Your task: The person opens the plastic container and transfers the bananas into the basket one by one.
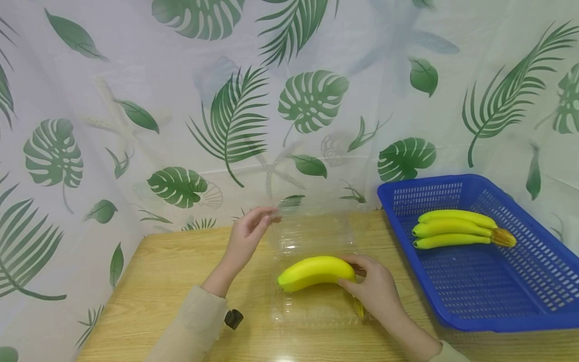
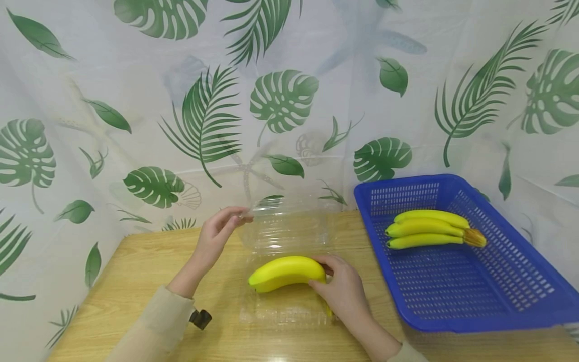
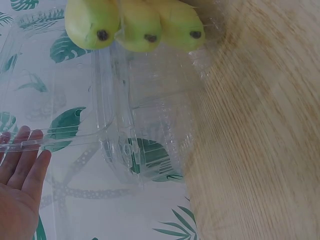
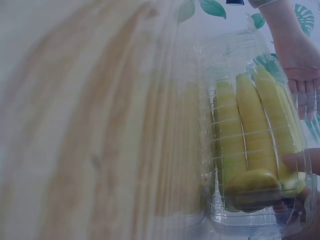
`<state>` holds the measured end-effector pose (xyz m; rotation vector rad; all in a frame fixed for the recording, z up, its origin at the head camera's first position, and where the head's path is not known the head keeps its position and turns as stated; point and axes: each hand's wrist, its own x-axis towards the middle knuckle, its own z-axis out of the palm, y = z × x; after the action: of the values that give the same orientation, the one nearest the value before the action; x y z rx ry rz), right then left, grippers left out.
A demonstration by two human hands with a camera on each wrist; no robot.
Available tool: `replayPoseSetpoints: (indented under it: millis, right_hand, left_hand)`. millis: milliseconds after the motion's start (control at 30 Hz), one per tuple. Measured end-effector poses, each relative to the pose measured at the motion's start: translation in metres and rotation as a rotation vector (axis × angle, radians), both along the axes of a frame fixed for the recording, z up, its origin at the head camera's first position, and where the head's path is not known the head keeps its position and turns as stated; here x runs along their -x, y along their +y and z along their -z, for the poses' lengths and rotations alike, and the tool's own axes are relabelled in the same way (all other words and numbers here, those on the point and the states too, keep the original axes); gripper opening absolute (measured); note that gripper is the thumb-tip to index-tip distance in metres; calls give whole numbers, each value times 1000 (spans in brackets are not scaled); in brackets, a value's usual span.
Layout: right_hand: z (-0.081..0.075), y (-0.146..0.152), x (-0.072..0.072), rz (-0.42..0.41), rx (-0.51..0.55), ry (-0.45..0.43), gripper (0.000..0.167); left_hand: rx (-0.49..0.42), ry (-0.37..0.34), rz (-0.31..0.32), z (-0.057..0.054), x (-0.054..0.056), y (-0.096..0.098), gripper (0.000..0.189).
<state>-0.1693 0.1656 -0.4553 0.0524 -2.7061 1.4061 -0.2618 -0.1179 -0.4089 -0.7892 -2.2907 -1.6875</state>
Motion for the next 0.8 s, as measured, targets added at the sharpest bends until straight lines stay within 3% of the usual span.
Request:
replayPoseSetpoints:
  millis: [800]
  right_hand:
    - [-4, 0, 2, -6, 42, 1, 47]
  left_hand:
    - [6, 15, 1, -1, -1, 0, 29]
